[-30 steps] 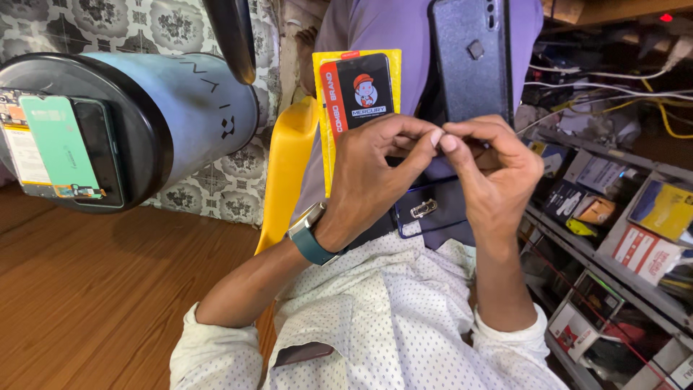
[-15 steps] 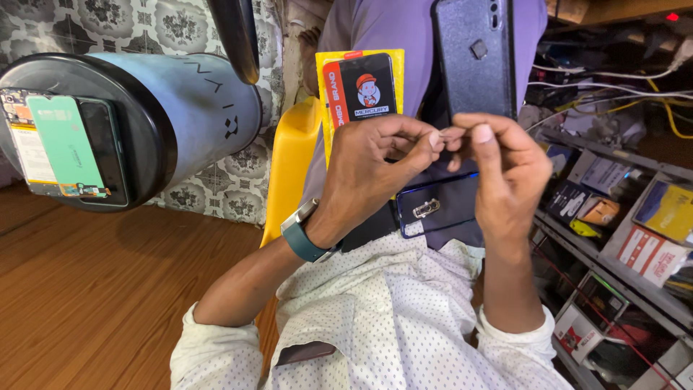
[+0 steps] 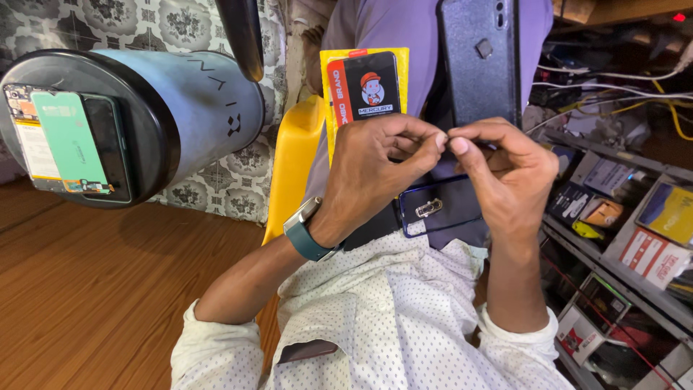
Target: The person is repairing a smartphone. They use a screwdriver to remove screws from the back of the phone, then use a plastic card to pry open the case. They remove the battery and other internal components, and then reassemble the phone.
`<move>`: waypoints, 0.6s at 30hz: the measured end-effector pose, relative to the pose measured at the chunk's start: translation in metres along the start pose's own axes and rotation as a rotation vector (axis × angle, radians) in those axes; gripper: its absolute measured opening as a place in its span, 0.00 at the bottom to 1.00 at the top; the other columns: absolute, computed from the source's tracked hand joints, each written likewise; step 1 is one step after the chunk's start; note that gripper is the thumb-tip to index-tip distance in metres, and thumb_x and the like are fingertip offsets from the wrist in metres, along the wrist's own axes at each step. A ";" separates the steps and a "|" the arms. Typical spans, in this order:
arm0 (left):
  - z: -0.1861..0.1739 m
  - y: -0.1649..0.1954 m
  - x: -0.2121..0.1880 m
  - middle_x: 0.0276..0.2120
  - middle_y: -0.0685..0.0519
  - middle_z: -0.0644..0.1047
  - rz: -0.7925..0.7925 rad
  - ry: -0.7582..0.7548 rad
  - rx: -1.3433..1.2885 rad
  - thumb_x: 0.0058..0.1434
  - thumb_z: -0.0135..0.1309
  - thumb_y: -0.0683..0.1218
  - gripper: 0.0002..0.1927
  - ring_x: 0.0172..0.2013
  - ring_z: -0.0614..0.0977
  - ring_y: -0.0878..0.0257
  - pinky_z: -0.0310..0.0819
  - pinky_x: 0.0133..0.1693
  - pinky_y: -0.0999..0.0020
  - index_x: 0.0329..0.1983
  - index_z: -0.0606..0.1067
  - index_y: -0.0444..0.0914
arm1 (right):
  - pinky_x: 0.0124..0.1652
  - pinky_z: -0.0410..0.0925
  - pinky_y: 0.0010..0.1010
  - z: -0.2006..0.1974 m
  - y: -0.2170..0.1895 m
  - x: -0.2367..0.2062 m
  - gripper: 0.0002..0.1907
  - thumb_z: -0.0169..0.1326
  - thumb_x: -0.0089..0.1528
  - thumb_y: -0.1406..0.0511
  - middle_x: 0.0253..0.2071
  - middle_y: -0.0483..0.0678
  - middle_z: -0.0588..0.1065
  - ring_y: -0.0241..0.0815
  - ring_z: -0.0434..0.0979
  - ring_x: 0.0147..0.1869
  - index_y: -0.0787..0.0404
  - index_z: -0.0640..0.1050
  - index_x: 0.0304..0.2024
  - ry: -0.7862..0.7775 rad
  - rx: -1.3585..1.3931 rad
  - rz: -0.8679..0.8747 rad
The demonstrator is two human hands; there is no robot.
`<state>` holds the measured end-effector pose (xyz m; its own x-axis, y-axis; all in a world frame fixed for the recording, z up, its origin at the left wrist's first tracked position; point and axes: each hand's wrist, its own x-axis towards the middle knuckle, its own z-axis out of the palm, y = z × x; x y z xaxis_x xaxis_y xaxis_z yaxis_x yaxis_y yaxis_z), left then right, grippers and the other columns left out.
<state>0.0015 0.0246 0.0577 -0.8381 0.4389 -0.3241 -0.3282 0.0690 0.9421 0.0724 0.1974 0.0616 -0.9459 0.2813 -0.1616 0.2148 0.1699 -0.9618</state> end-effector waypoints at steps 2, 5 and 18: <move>0.000 0.001 -0.001 0.32 0.52 0.85 -0.006 -0.014 0.018 0.64 0.62 0.42 0.09 0.33 0.85 0.70 0.81 0.36 0.78 0.42 0.82 0.31 | 0.41 0.72 0.20 0.001 0.002 -0.001 0.04 0.58 0.72 0.72 0.44 0.48 0.78 0.30 0.77 0.41 0.71 0.79 0.46 -0.008 0.013 0.012; 0.000 0.001 -0.001 0.34 0.51 0.85 -0.003 -0.053 -0.044 0.66 0.60 0.42 0.09 0.35 0.86 0.69 0.82 0.38 0.77 0.44 0.81 0.30 | 0.42 0.72 0.20 0.002 0.004 -0.002 0.05 0.56 0.74 0.71 0.41 0.46 0.78 0.29 0.77 0.37 0.70 0.79 0.48 -0.007 0.099 0.035; -0.009 -0.009 0.003 0.41 0.48 0.83 -0.035 -0.158 -0.311 0.73 0.51 0.42 0.11 0.43 0.85 0.65 0.83 0.49 0.71 0.47 0.79 0.28 | 0.42 0.73 0.21 0.011 0.006 -0.007 0.07 0.57 0.75 0.68 0.40 0.48 0.80 0.31 0.78 0.37 0.70 0.78 0.48 0.120 0.123 0.006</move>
<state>-0.0018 0.0176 0.0474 -0.7545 0.5756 -0.3152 -0.4925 -0.1792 0.8516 0.0776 0.1858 0.0548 -0.9074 0.3937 -0.1468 0.1818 0.0528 -0.9819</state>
